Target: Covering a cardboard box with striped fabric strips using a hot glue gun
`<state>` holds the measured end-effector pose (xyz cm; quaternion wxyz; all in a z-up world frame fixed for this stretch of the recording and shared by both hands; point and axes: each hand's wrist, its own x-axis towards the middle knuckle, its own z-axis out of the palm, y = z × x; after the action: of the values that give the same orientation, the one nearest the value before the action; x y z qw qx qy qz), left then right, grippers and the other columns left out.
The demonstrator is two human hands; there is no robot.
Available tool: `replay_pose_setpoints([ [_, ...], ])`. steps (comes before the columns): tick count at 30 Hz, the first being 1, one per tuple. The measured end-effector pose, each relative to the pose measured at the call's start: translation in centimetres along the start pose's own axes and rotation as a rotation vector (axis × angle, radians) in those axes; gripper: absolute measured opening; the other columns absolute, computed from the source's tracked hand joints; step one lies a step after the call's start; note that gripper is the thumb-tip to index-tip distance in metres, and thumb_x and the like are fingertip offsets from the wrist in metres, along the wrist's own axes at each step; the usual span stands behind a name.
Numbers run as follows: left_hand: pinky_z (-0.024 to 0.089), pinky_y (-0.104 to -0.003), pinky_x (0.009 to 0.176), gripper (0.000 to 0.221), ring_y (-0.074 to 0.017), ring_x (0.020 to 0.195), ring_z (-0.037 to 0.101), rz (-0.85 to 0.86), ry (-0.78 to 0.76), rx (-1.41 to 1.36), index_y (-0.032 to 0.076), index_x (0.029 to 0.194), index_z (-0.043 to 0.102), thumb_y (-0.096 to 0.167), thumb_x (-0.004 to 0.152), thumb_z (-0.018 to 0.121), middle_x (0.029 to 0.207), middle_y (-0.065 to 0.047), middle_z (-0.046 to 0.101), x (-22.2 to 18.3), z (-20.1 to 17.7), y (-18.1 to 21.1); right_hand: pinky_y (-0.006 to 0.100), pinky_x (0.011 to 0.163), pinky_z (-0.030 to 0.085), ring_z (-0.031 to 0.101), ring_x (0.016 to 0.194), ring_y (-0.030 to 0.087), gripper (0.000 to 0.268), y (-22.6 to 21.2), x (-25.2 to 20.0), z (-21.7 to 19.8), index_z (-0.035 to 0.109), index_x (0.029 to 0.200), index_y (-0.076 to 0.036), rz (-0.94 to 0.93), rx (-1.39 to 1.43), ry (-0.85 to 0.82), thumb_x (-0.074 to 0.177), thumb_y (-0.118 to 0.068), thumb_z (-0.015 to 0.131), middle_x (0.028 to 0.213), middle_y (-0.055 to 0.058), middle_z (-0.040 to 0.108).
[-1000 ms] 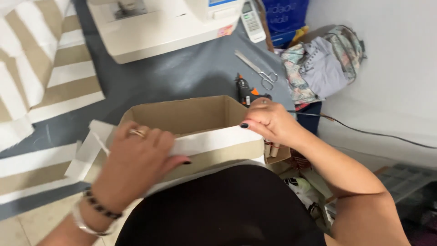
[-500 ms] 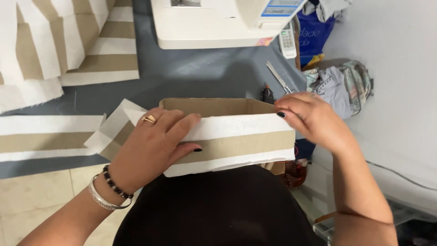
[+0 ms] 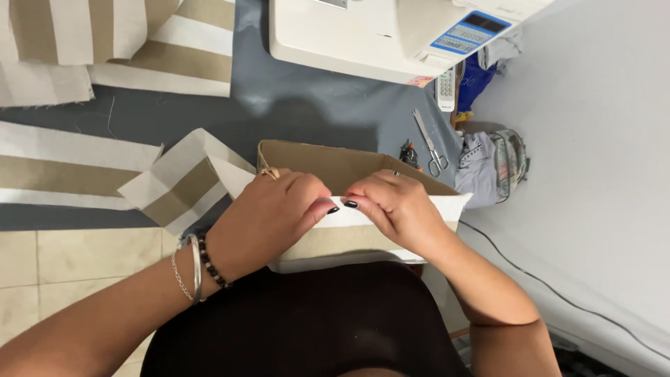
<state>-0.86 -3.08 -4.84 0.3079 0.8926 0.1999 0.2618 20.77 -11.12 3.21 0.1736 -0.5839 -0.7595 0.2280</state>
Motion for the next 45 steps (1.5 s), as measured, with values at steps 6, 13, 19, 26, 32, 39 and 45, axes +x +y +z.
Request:
replay_pose_setpoints([
  [6,0.046,-0.041,0.062,0.035,-0.0249,0.063,0.058,0.097,-0.034,0.130,0.014,0.081,0.053,0.036,0.106,0.063,0.069,-0.002,0.054,0.2,0.7,-0.4,0.035,0.063,0.047,0.059,0.069,0.026,0.027,0.4,0.1,-0.5,0.064,0.096,-0.003,-0.027,0.082,-0.106,0.107,-0.022,0.049,0.077,0.008,0.060],
  [13,0.036,-0.047,0.094,0.053,-0.0227,0.099,0.060,0.070,-0.026,-0.028,0.017,0.086,0.067,0.070,0.086,0.068,0.098,0.005,0.065,-0.2,-2.4,-2.8,0.034,0.059,0.043,0.052,0.059,0.022,0.036,1.3,0.3,-1.0,0.054,0.079,-0.005,-0.006,0.100,-0.208,0.108,-0.025,0.047,0.064,0.002,0.049],
  [19,0.030,-0.050,0.116,0.041,-0.0199,0.119,0.062,0.088,0.085,-0.075,0.020,0.120,0.066,0.047,0.090,0.075,0.120,0.001,0.067,-1.1,-3.6,-1.8,0.033,0.056,0.039,0.048,0.058,0.020,0.041,1.2,0.7,-1.1,0.049,0.074,-0.006,0.016,0.087,-0.244,0.109,-0.027,0.044,0.061,0.001,0.043],
  [26,0.033,-0.051,0.115,0.031,-0.0202,0.106,0.064,0.151,0.120,-0.207,0.013,0.094,0.061,0.043,0.100,0.065,0.099,0.001,0.067,-1.2,-1.9,-2.8,0.032,0.056,0.039,0.049,0.058,0.018,0.042,0.4,1.3,-2.1,0.045,0.073,-0.007,0.029,0.069,-0.309,0.109,-0.027,0.042,0.061,0.000,0.042],
  [32,0.035,-0.054,0.118,0.046,-0.0184,0.091,0.062,0.167,0.032,-0.064,0.015,0.091,0.055,0.060,0.094,0.062,0.085,0.002,0.055,-0.6,-0.9,-3.7,0.042,0.097,0.056,0.069,0.107,0.028,0.040,-3.5,2.5,-0.2,0.058,0.137,-0.005,-0.165,-0.238,-0.019,0.104,-0.028,0.059,0.117,0.010,0.071],
  [39,0.040,-0.050,0.114,0.055,-0.0201,0.082,0.061,0.215,0.059,-0.048,0.011,0.091,0.057,0.066,0.091,0.061,0.077,0.000,0.055,-0.3,0.0,-5.2,0.039,0.065,0.048,0.058,0.071,0.027,0.018,-1.9,3.4,2.5,0.063,0.100,-0.004,-0.072,-0.162,0.002,0.106,-0.020,0.057,0.083,0.008,0.062],
  [45,0.040,-0.061,0.110,0.042,-0.0380,0.091,0.067,0.101,-0.029,-0.347,0.011,0.090,0.056,0.049,0.107,0.049,0.077,-0.008,0.058,1.0,1.1,-7.5,0.040,0.063,0.056,0.067,0.068,0.032,0.021,1.4,2.9,0.8,0.070,0.090,-0.012,-0.032,-0.129,0.150,0.102,-0.025,0.059,0.072,0.006,0.063],
])
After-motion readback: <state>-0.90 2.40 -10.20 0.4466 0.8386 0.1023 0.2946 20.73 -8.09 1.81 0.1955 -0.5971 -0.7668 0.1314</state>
